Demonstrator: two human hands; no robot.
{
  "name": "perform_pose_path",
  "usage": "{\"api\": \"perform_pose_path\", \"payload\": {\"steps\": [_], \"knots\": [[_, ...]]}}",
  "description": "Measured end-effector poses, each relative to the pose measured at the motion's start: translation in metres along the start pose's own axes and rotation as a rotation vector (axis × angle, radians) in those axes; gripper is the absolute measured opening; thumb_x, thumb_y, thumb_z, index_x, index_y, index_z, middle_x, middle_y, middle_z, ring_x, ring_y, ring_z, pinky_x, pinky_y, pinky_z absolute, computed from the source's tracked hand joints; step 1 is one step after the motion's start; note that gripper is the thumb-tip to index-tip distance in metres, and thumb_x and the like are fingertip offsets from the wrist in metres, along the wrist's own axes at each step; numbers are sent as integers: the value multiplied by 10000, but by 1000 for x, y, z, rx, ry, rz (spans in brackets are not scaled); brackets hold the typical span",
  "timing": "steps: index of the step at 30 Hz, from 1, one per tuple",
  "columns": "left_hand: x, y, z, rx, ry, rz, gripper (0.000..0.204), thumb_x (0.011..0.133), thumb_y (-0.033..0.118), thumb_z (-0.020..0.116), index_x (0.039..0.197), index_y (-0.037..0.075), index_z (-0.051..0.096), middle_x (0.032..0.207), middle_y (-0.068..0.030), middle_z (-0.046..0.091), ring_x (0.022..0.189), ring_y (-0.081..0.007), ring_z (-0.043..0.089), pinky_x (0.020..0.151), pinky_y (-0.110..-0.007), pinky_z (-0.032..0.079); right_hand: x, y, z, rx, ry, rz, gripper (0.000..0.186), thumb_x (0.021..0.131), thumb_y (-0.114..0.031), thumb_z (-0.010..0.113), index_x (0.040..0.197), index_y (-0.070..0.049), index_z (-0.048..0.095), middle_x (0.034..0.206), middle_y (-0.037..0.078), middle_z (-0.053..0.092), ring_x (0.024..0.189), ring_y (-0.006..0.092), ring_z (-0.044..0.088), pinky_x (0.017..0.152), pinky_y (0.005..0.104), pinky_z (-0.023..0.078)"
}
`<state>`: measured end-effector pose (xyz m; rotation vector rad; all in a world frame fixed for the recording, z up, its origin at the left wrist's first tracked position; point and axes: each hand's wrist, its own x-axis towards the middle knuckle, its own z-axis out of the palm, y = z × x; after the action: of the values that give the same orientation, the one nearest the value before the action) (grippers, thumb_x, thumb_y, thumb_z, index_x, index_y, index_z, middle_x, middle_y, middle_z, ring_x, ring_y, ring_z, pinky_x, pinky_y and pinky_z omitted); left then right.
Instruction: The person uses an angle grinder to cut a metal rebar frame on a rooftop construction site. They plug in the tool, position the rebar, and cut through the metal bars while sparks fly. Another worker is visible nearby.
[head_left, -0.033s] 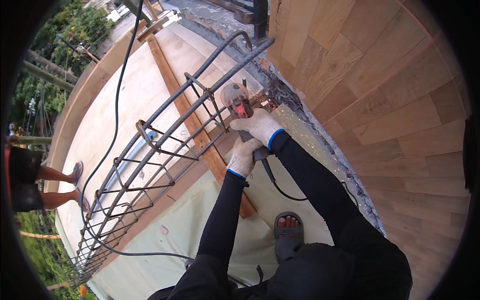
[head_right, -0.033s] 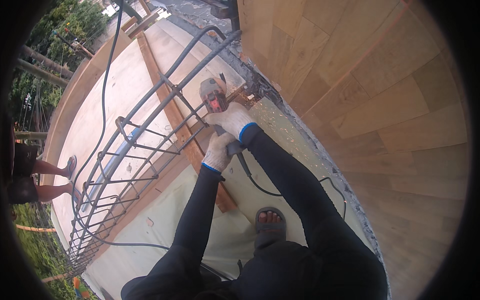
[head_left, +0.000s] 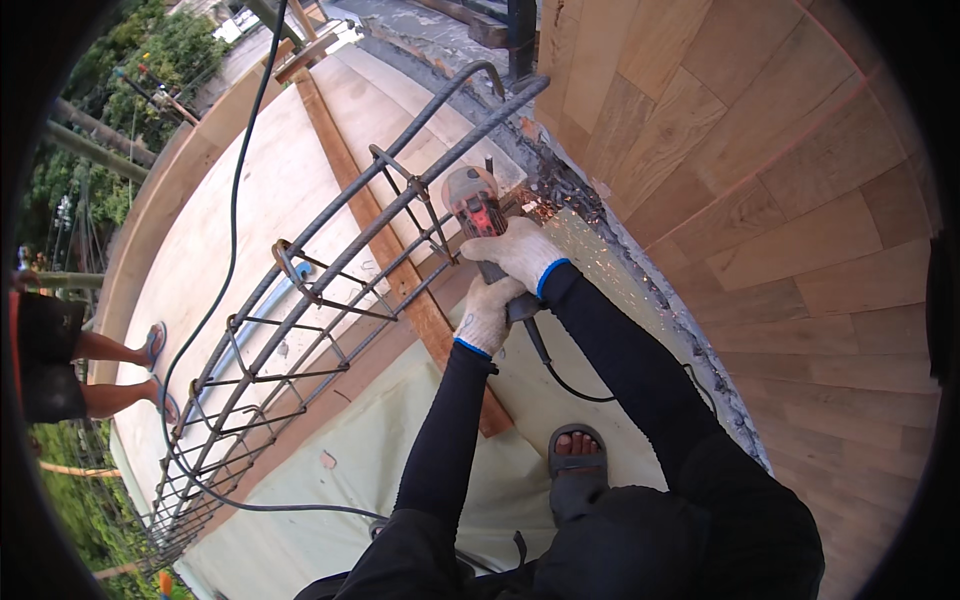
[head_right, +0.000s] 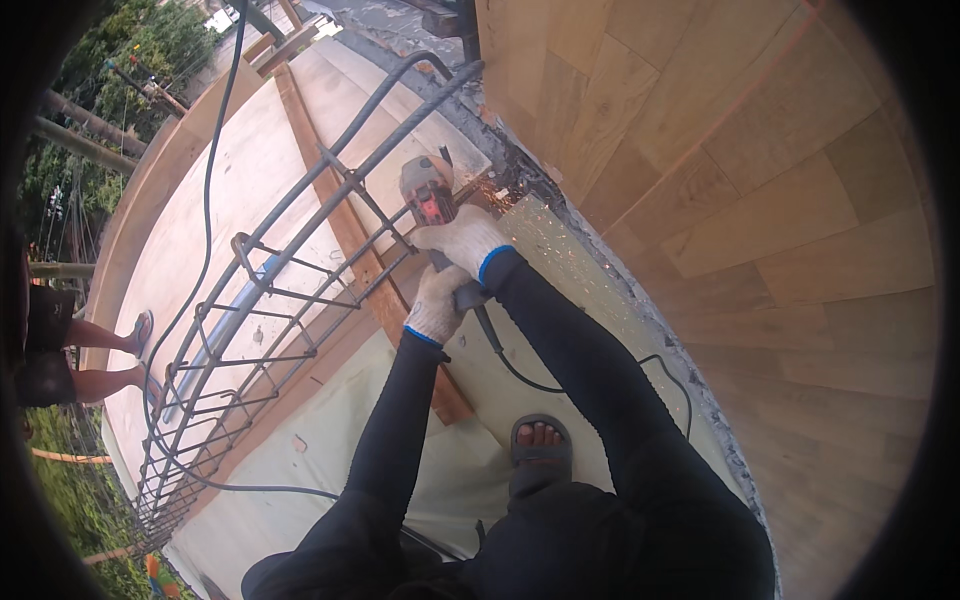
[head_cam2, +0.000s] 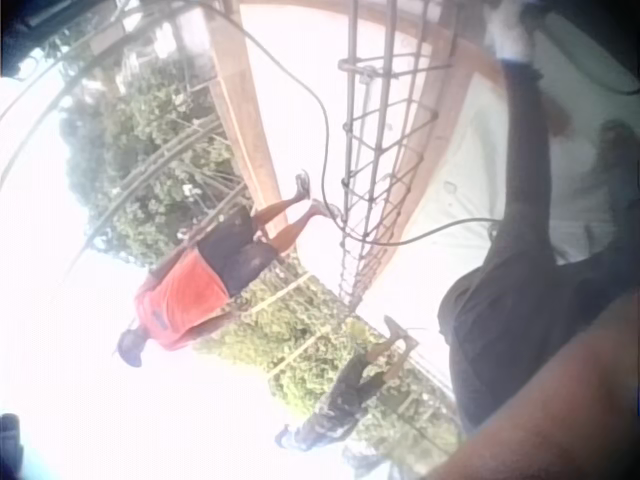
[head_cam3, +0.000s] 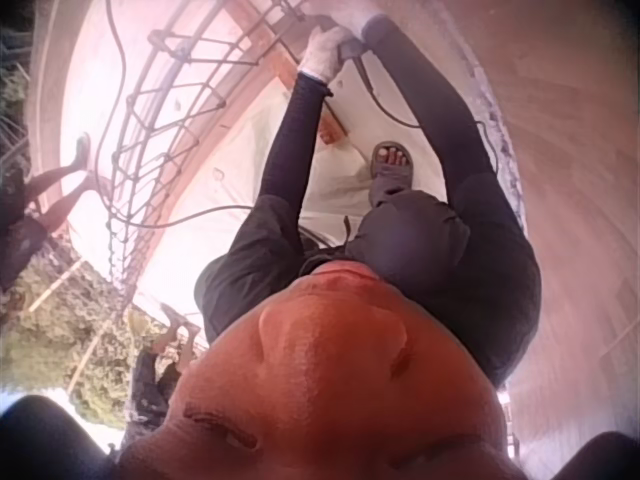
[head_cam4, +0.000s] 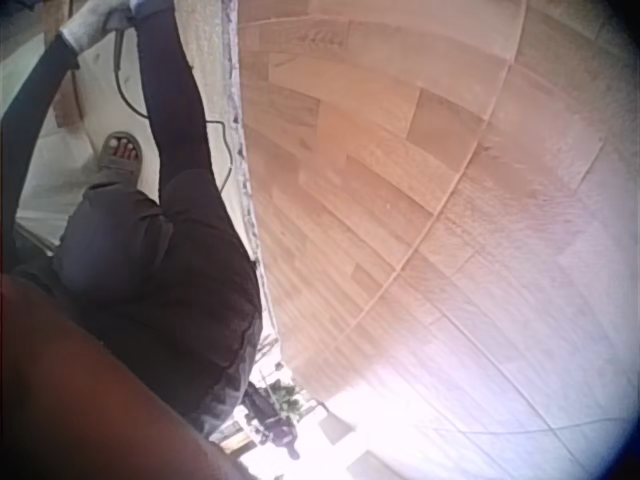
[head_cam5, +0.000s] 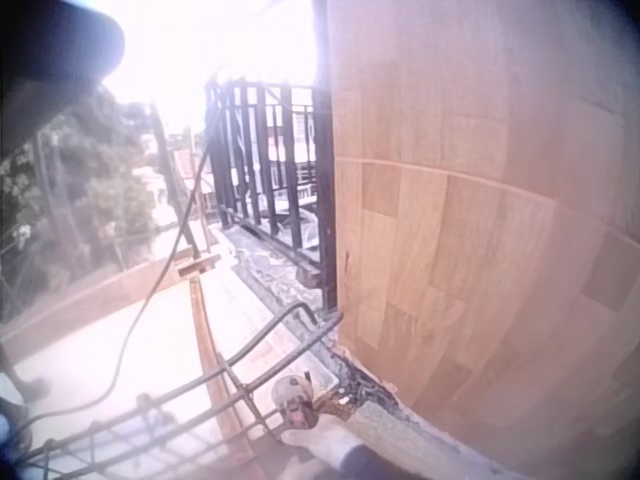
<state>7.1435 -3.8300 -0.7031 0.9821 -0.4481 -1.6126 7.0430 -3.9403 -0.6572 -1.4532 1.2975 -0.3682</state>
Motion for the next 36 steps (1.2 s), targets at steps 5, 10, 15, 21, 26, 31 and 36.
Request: {"api": "perform_pose_path", "payload": {"steps": [5, 10, 15, 21, 26, 31, 36], "knots": [[7, -3, 1, -2, 6, 5, 428, 929, 100, 779, 1313, -45, 656, 1178, -126, 777, 1014, -248, 785, 911, -400, 652, -2, -3, -4, 33, 10, -7, 531, 844, -426, 894, 1122, 20, 814, 992, 184, 811, 891, 286, 768, 858, 433, 614], [12, -14, -11, 54, -38, 20, 460, 987, 131, 715, 1405, -32, 611, 1278, -138, 748, 1103, -299, 789, 940, -488, 684, -4, -2, -4, 39, -5, 2, 531, 845, -415, 899, 1139, 19, 810, 1010, 182, 811, 898, 281, 766, 861, 433, 615], [9, -16, -4, 18, -24, 10, 435, 949, 100, 749, 1346, -40, 644, 1232, -133, 767, 1072, -266, 783, 954, -432, 654, -7, 1, -8, 46, -9, -10, 560, 840, -433, 904, 1162, 16, 814, 1042, 194, 812, 920, 290, 769, 866, 436, 615], [7, -13, 3, -9, -8, -1, 426, 932, 89, 760, 1325, -44, 659, 1207, -129, 775, 1056, -257, 779, 958, -411, 639, -2, 5, -8, -21, 10, 2, 563, 847, -450, 894, 1157, 13, 819, 1040, 195, 814, 924, 295, 774, 870, 437, 613], [8, -8, -4, -25, -8, 5, 433, 933, 95, 760, 1330, -43, 653, 1203, -130, 773, 1056, -258, 779, 954, -407, 638, 1, -1, -4, -43, -3, 5, 547, 856, -452, 884, 1132, 16, 815, 1016, 186, 813, 905, 290, 768, 868, 435, 611], [9, -1, -1, -17, -22, 4, 417, 930, 96, 758, 1311, -39, 655, 1192, -131, 774, 1040, -256, 780, 941, -403, 641, 9, 3, -3, -21, -6, -3, 547, 853, -447, 881, 1125, 22, 809, 999, 187, 809, 895, 294, 763, 866, 437, 608], [8, 4, -2, -23, -1, 5, 407, 927, 92, 757, 1298, -43, 656, 1189, -134, 775, 1040, -259, 782, 935, -407, 645, 14, 3, 1, -53, 27, -8, 678, 772, -523, 885, 1084, 74, 815, 1030, 278, 809, 957, 385, 797, 888, 467, 622]]}}
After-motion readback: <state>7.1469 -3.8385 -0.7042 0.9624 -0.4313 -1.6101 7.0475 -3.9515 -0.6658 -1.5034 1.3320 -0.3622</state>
